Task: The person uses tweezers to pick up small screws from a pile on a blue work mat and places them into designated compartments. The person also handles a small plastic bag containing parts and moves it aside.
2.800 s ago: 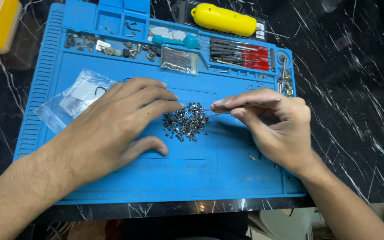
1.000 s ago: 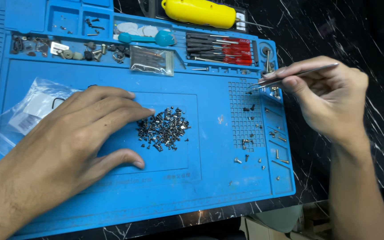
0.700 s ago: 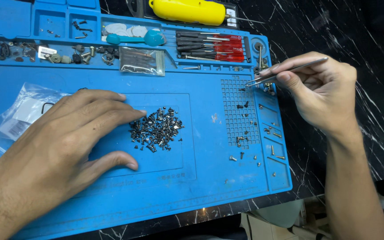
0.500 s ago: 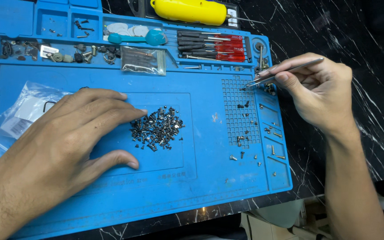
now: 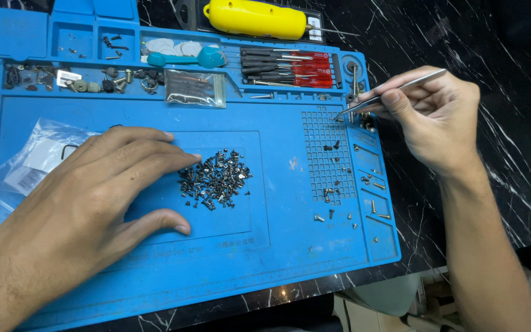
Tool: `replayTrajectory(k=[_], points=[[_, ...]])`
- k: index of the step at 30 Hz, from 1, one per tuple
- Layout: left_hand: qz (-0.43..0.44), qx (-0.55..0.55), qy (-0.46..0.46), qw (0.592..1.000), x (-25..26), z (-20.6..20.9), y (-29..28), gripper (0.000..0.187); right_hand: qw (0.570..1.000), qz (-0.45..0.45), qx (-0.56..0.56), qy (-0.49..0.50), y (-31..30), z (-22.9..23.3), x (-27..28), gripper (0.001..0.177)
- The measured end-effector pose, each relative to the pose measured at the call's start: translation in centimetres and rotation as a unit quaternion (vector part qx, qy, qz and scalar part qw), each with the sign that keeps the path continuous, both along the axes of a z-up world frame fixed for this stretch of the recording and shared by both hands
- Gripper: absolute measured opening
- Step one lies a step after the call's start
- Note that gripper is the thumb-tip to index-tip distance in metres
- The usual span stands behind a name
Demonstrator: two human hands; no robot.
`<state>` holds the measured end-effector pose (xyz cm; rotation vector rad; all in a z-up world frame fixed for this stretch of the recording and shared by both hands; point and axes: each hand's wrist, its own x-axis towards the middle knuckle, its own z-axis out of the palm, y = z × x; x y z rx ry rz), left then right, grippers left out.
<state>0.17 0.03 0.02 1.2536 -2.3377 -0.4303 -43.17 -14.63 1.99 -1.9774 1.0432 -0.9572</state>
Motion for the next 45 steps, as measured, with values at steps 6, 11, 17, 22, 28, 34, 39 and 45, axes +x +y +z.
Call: replayTrajectory(k=[6,11,17,22,28,34,39,45], points=[[0.008,-0.037,0.045,0.998,-1.4,1.7,0.7,0.076,0.983,-0.096,0.102,-0.123,2.4,1.8,2.5,0.031],[0.074,-0.063,0.145,0.985,-4.9,4.8,2.4,0.068,0.934,-0.129,0.253,-0.217,4.7,2.9,6.4,0.03],[0.141,-0.153,0.206,0.956,-7.0,6.3,3.8,0.038,0.885,-0.134,0.376,-0.242,7.3,2.9,9.9,0.031],[0.113,-0.146,0.219,0.958,-7.2,5.8,4.0,0.031,0.866,-0.153,0.417,-0.228,8.5,3.6,12.1,0.032],[0.161,-0.187,0.217,0.944,-7.4,5.4,3.9,0.023,0.862,-0.12,0.425,-0.249,8.7,2.8,12.4,0.031],[0.167,-0.196,0.214,0.942,-7.5,5.2,4.0,0.024,0.858,-0.125,0.435,-0.245,9.0,2.8,13.1,0.032],[0.166,-0.196,0.222,0.941,-7.4,5.0,3.8,0.019,0.856,-0.127,0.439,-0.244,9.1,2.9,13.5,0.03],[0.166,-0.196,0.221,0.941,-7.2,5.0,3.6,0.015,0.857,-0.124,0.437,-0.245,9.2,2.5,13.5,0.03]])
